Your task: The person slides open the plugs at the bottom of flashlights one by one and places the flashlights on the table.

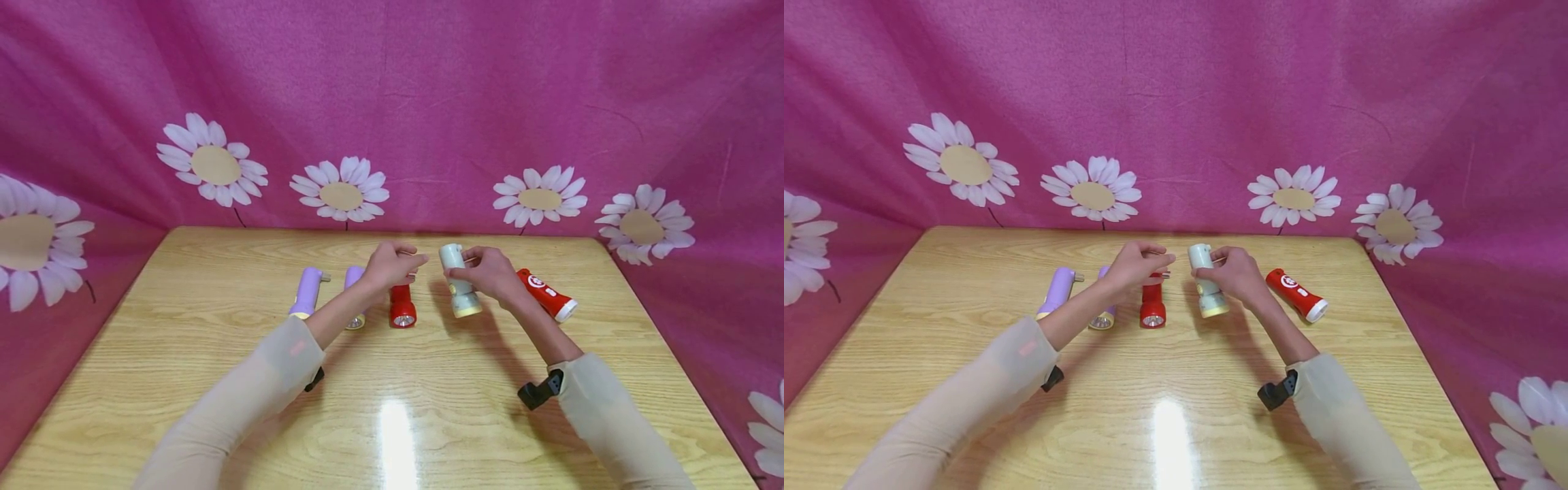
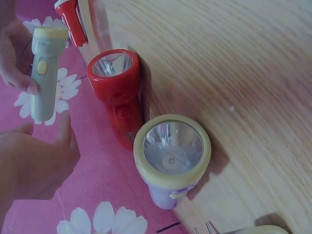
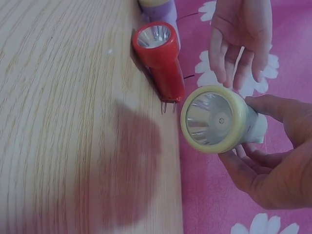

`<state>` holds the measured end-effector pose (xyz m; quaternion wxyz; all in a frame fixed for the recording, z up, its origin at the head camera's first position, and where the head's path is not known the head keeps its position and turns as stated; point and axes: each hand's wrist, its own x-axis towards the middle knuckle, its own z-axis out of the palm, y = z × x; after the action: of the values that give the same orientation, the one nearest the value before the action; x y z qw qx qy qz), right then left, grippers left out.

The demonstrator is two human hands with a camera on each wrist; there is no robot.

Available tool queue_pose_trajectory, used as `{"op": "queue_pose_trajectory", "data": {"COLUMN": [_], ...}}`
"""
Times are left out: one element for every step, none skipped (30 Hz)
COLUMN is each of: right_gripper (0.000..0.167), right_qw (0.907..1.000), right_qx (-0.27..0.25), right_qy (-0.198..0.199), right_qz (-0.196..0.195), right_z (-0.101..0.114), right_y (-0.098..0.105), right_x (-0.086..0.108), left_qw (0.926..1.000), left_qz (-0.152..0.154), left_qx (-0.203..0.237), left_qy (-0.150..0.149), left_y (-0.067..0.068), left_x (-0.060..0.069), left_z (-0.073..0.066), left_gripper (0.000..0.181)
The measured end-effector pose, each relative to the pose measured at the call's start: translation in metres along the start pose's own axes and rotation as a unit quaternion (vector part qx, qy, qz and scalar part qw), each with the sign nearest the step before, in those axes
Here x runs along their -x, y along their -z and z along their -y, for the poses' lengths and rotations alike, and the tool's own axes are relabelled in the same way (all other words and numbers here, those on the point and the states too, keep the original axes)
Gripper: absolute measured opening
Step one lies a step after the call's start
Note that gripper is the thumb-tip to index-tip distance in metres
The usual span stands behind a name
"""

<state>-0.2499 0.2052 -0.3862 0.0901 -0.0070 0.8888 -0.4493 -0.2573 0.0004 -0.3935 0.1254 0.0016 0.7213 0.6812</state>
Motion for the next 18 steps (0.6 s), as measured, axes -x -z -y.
{"op": "queue_pose_trajectory", "data": {"right_gripper": [0.052, 0.052, 0.052, 0.052, 0.052, 0.053, 0.053, 0.053, 0.054, 0.054, 0.054, 0.054, 0.054, 0.054, 0.054, 0.053, 0.052, 0.052], "right_qw": [1.0000, 1.0000, 1.0000, 1.0000, 0.9999, 0.9999, 0.9999, 0.9999, 0.9999, 0.9999, 0.9999, 0.9999, 0.9999, 0.9999, 0.9999, 0.9999, 0.9999, 0.9999], "right_qx": [-0.001, -0.001, 0.001, 0.001, 0.002, 0.004, 0.004, 0.006, 0.006, 0.006, 0.005, 0.004, 0.001, -0.001, -0.003, -0.005, -0.008, -0.010], "right_qy": [0.001, 0.003, 0.004, 0.005, 0.006, 0.006, 0.006, 0.006, 0.007, 0.006, 0.006, 0.006, 0.006, 0.006, 0.006, 0.005, 0.005, 0.005], "right_qz": [-0.002, -0.003, -0.005, -0.007, -0.009, -0.010, -0.011, -0.011, -0.011, -0.011, -0.011, -0.010, -0.009, -0.009, -0.010, -0.010, -0.010, -0.010], "right_z": [0.000, 0.001, 0.001, 0.002, 0.002, 0.002, 0.003, 0.003, 0.003, 0.003, 0.004, 0.004, 0.005, 0.005, 0.005, 0.006, 0.007, 0.007], "right_y": [0.000, 0.000, -0.001, -0.001, -0.001, -0.002, -0.002, -0.002, -0.002, -0.002, -0.002, -0.002, -0.002, -0.002, -0.002, -0.002, -0.002, -0.003], "right_x": [0.000, 0.000, 0.000, 0.001, 0.001, 0.001, 0.002, 0.002, 0.002, 0.003, 0.003, 0.003, 0.003, 0.004, 0.004, 0.004, 0.005, 0.005], "left_qw": [1.0000, 0.9999, 0.9999, 0.9998, 0.9997, 0.9995, 0.9994, 0.9993, 0.9992, 0.9990, 0.9990, 0.9989, 0.9988, 0.9988, 0.9987, 0.9986, 0.9985, 0.9985], "left_qz": [0.003, 0.006, 0.009, 0.013, 0.017, 0.022, 0.026, 0.029, 0.031, 0.033, 0.033, 0.033, 0.033, 0.033, 0.033, 0.034, 0.034, 0.033], "left_qx": [0.005, 0.006, 0.007, 0.009, 0.011, 0.013, 0.016, 0.018, 0.021, 0.023, 0.026, 0.028, 0.031, 0.033, 0.035, 0.038, 0.040, 0.041], "left_qy": [-0.004, -0.008, -0.011, -0.014, -0.015, -0.016, -0.017, -0.016, -0.017, -0.017, -0.017, -0.017, -0.017, -0.017, -0.017, -0.016, -0.016, -0.016], "left_y": [-0.001, -0.002, -0.003, -0.004, -0.005, -0.006, -0.007, -0.008, -0.009, -0.010, -0.011, -0.012, -0.013, -0.013, -0.014, -0.015, -0.015, -0.016], "left_x": [0.000, 0.000, 0.001, 0.002, 0.002, 0.003, 0.004, 0.004, 0.005, 0.005, 0.005, 0.005, 0.004, 0.004, 0.004, 0.004, 0.004, 0.004], "left_z": [0.000, 0.000, 0.000, 0.000, 0.000, -0.001, -0.001, -0.002, -0.002, -0.002, -0.002, -0.001, -0.001, -0.001, -0.001, -0.001, -0.001, -0.001], "left_gripper": [0.040, 0.040, 0.040, 0.041, 0.041, 0.042, 0.042, 0.042, 0.042, 0.043, 0.043, 0.044, 0.044, 0.045, 0.045, 0.045, 0.045, 0.044]}}
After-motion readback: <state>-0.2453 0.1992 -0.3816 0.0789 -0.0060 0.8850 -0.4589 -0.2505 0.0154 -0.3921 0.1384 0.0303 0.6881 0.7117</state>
